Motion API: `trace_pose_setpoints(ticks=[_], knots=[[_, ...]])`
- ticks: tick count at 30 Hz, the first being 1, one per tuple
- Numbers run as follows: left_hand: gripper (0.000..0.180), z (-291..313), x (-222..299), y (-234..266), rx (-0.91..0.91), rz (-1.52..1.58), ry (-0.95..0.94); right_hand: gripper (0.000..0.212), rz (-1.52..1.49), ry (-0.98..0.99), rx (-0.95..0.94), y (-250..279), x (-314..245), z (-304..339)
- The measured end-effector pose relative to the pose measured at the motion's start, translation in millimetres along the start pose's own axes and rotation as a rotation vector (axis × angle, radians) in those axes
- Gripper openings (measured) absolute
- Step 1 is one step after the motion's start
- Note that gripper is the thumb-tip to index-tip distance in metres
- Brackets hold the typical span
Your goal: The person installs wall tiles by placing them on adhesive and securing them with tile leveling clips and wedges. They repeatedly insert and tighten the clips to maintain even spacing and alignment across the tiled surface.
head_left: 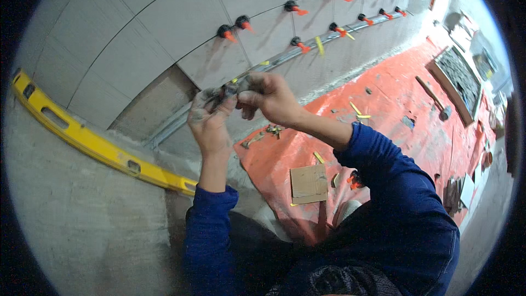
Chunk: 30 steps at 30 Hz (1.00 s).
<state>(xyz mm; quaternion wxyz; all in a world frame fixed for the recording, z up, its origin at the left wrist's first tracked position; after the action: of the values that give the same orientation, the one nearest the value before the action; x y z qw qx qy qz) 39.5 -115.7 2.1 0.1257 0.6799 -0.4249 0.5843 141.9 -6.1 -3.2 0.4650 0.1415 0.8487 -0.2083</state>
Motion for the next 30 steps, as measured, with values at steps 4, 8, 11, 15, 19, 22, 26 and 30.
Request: trace_pose_setpoints(ticks=[4,8,11,15,19,22,26,30], knots=[[0.027,2.4,3.1,-7.1,0.071,-0.088,-0.021,0.012,-0.206,-0.171,-0.032,6.0,5.1,-0.4],[0.027,0.7,6.4,-7.2,0.07,-0.063,0.021,0.013,-0.032,-0.099,-0.117,3.1,6.4,-5.5],[0.023,-10.9,10.7,5.2,0.024,-0.146,0.102,0.012,0.239,0.089,-0.113,-4.9,3.7,-11.5],[0.02,-50.0,30.4,51.8,0.007,-0.494,0.126,0.014,0.739,0.26,-0.06,-11.3,-7.5,-28.4],[0.022,-92.1,28.0,93.8,0.191,-0.278,0.205,0.015,1.038,0.44,-0.085,-31.4,-9.6,-53.3],[0.025,-107.7,7.7,102.0,0.123,-0.175,0.211,0.015,1.111,0.461,-0.076,-53.6,3.6,-75.8],[0.022,-116.7,-12.5,102.0,-0.117,0.269,0.317,0.014,1.239,0.39,0.024,-59.9,15.3,-85.0],[0.012,-118.4,-17.3,94.6,-0.377,0.749,0.348,0.014,1.215,0.398,0.067,-55.9,13.9,-75.4]])
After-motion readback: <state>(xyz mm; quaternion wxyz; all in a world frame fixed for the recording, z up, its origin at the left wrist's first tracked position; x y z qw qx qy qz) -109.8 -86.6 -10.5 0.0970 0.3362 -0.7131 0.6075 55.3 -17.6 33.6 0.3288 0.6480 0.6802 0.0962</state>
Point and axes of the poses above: each hand's wrist, its own z-axis away from the middle knuckle, its own y-axis out of the back of the hand, x = y × z, the point moved 2 cm from there along -z, towards the middle knuckle, and after that the axes turned 6 degrees about y, right-handed, at the moved point
